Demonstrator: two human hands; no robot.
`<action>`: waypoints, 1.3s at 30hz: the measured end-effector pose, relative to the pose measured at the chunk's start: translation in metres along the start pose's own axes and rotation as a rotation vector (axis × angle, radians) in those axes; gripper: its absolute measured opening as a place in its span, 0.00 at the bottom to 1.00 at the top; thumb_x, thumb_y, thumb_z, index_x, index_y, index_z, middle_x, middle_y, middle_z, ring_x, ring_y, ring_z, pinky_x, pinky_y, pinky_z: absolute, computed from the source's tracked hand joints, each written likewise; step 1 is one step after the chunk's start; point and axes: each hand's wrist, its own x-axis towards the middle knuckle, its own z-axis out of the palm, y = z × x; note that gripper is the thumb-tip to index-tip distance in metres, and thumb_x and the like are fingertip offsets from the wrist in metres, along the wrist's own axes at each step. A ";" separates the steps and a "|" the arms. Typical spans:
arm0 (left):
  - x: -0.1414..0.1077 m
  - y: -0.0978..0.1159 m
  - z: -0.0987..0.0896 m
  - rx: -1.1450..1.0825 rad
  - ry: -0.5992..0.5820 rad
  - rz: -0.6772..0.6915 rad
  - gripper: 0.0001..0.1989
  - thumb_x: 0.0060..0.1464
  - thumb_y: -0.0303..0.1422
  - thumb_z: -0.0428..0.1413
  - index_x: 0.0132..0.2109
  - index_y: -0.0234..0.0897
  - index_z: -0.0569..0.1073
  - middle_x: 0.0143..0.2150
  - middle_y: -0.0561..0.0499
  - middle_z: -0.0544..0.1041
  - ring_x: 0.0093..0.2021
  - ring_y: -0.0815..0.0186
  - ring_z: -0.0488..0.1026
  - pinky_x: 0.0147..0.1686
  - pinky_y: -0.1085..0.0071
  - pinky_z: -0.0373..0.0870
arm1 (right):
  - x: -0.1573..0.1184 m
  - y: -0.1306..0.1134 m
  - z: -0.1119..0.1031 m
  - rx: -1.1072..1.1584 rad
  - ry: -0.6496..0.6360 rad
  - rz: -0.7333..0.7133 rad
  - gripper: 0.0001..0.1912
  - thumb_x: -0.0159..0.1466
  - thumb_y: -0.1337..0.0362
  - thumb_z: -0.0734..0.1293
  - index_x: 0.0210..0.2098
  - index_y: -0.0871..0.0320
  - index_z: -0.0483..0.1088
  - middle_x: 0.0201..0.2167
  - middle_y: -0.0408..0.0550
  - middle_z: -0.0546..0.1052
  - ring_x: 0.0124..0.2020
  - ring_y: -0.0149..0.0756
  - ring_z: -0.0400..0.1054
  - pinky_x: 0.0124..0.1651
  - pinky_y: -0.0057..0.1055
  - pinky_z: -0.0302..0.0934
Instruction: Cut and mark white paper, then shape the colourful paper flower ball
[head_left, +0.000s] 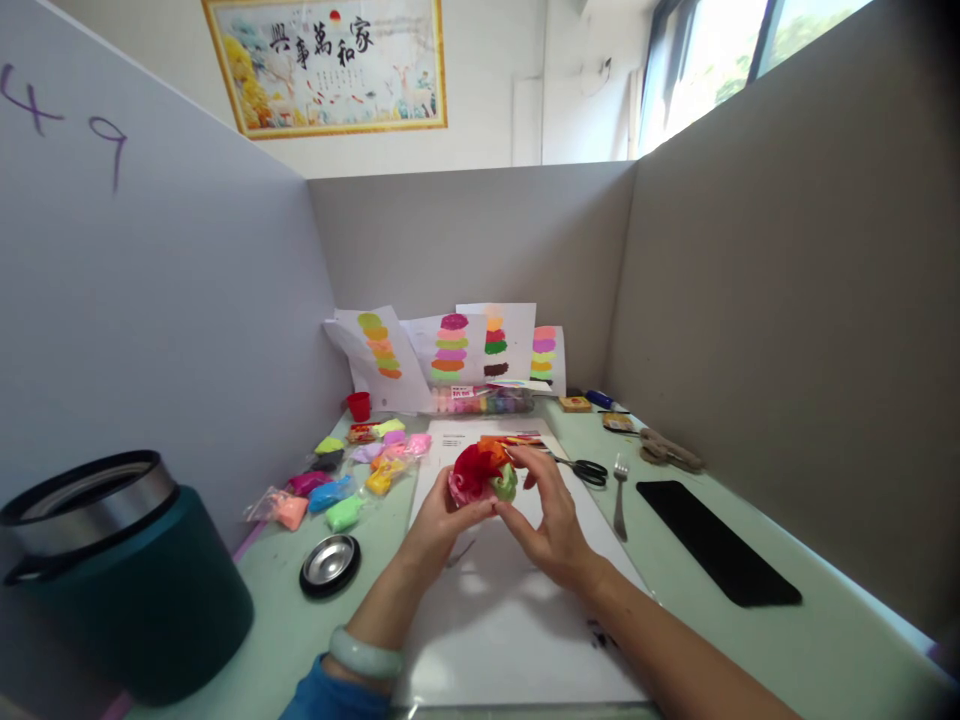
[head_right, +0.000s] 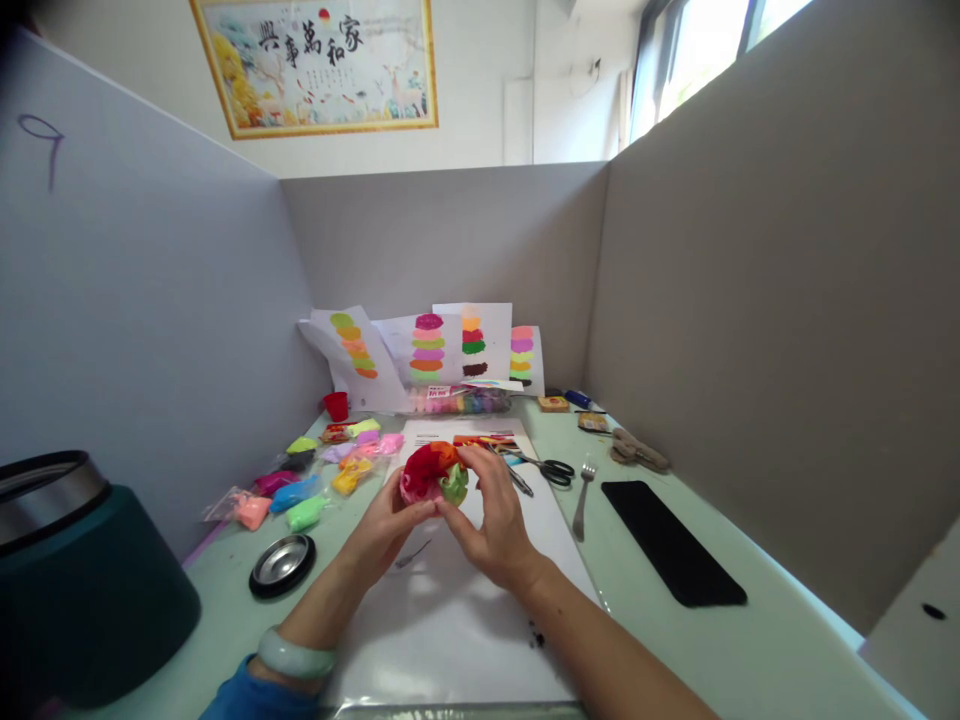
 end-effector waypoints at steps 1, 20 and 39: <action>0.000 0.001 0.000 -0.068 -0.020 -0.032 0.25 0.47 0.35 0.64 0.51 0.36 0.67 0.50 0.43 0.73 0.51 0.55 0.69 0.50 0.61 0.66 | 0.000 -0.001 0.000 0.000 0.007 -0.008 0.28 0.60 0.64 0.66 0.59 0.53 0.56 0.55 0.57 0.65 0.56 0.48 0.60 0.42 0.41 0.67; 0.000 0.008 -0.004 -0.471 -0.021 -0.253 0.16 0.56 0.37 0.55 0.49 0.31 0.74 0.46 0.41 0.77 0.47 0.56 0.73 0.49 0.60 0.67 | 0.003 -0.007 -0.004 -0.018 0.082 -0.140 0.30 0.55 0.56 0.72 0.54 0.54 0.60 0.51 0.56 0.65 0.54 0.50 0.61 0.55 0.52 0.59; 0.002 0.021 0.000 -0.673 -0.019 -0.239 0.15 0.54 0.35 0.52 0.43 0.30 0.76 0.41 0.43 0.79 0.45 0.54 0.73 0.46 0.61 0.67 | 0.000 -0.012 -0.004 -0.114 0.023 -0.331 0.23 0.55 0.64 0.71 0.49 0.52 0.65 0.50 0.53 0.65 0.51 0.47 0.61 0.51 0.48 0.61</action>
